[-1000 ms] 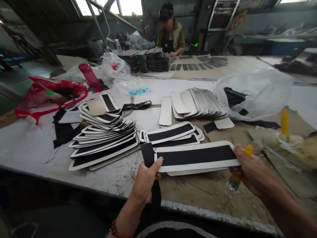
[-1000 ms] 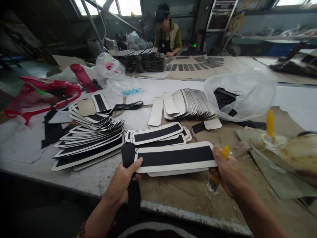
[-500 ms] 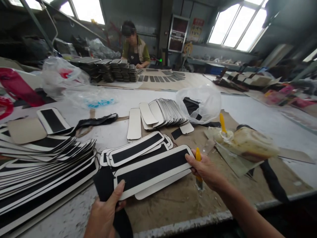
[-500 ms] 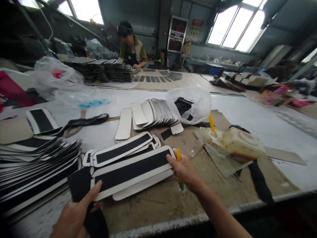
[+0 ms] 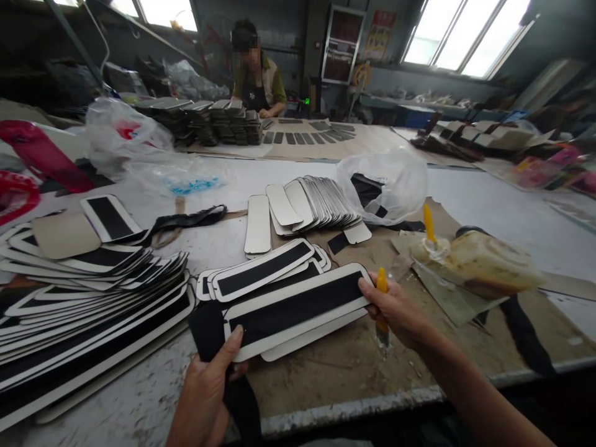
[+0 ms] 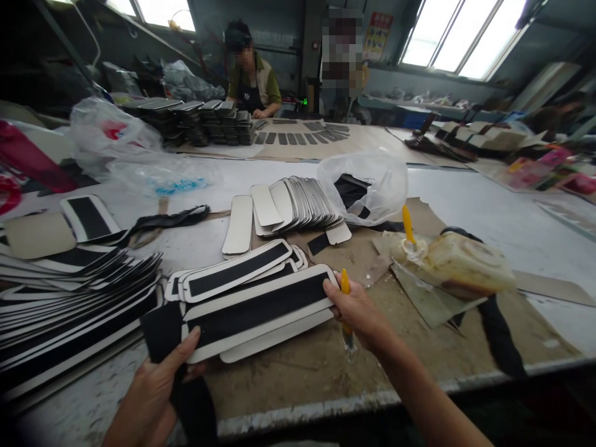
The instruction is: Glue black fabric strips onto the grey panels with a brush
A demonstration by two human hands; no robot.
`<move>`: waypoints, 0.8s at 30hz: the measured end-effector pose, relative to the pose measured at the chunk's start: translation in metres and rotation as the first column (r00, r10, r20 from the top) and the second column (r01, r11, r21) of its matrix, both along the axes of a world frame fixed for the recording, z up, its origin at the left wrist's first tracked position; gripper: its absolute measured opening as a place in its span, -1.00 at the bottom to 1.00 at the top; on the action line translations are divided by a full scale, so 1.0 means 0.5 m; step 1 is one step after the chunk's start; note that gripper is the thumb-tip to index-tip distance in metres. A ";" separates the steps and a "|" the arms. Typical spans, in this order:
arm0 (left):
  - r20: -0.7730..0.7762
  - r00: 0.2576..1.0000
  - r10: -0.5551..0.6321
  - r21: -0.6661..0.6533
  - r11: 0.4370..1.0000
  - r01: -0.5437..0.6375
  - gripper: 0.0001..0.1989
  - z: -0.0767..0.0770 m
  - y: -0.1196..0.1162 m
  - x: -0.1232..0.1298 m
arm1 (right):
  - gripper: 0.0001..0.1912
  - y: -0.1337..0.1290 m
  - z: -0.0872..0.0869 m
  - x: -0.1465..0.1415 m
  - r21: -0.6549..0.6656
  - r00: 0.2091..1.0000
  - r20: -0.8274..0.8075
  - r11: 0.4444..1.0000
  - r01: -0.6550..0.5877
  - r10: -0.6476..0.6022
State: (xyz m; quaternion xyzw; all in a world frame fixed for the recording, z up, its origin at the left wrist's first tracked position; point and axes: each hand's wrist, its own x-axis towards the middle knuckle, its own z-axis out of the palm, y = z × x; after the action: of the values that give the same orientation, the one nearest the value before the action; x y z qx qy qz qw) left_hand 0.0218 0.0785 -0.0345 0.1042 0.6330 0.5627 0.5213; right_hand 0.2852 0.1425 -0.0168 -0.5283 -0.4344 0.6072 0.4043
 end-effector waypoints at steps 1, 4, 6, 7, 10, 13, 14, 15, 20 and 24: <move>0.024 1.000 -0.008 0.014 1.000 0.008 -0.54 0.001 0.000 0.000 | -0.59 -0.001 0.001 0.001 -0.027 0.999 -0.036 1.000 0.011 -0.012; 0.122 0.992 -0.020 0.067 0.998 0.012 -0.61 0.006 0.001 0.000 | -0.58 -0.001 0.004 0.000 -0.105 0.987 -0.157 0.994 0.031 -0.047; 0.201 0.979 -0.017 0.089 0.996 -0.002 -0.64 0.012 0.003 0.000 | -0.57 0.000 0.006 -0.002 -0.157 0.970 -0.235 0.987 0.031 -0.068; 0.246 0.969 -0.012 0.089 0.996 -0.010 -0.64 0.014 0.005 0.000 | -0.57 0.001 0.007 -0.003 -0.180 0.960 -0.268 0.983 0.032 -0.081; 0.347 0.938 0.009 0.061 0.998 -0.032 -0.62 0.017 0.010 -0.001 | -0.56 0.004 0.008 -0.008 -0.218 0.942 -0.317 0.975 0.042 -0.112; 0.297 0.954 0.042 0.042 0.998 -0.057 -0.64 0.010 0.008 -0.004 | -0.56 0.007 0.008 -0.012 -0.208 0.955 -0.275 0.977 0.052 -0.110; 0.252 0.967 0.044 0.046 0.997 -0.058 -0.64 0.006 0.006 -0.007 | -0.57 0.007 0.007 -0.012 -0.201 0.964 -0.246 0.978 0.051 -0.101; 0.209 0.977 0.035 0.056 0.997 -0.048 -0.65 0.003 0.004 -0.010 | -0.58 0.008 0.007 -0.013 -0.194 0.973 -0.214 0.980 0.048 -0.090; 0.130 0.988 -0.086 0.082 0.994 0.075 -0.65 0.004 0.015 -0.037 | -0.57 0.033 0.011 -0.031 -0.157 0.998 -0.059 0.988 0.007 -0.017; -0.033 0.997 -0.065 0.149 0.986 0.069 -0.60 0.016 0.060 -0.068 | -0.51 0.090 0.022 -0.052 -0.050 0.995 0.099 0.998 -0.027 0.031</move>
State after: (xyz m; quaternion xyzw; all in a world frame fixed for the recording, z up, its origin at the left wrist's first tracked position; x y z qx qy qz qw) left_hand -0.0123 0.1087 -0.0267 0.1725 0.5921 0.5895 0.5216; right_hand 0.2593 0.1873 -0.0059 -0.5611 -0.4468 0.5964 0.3604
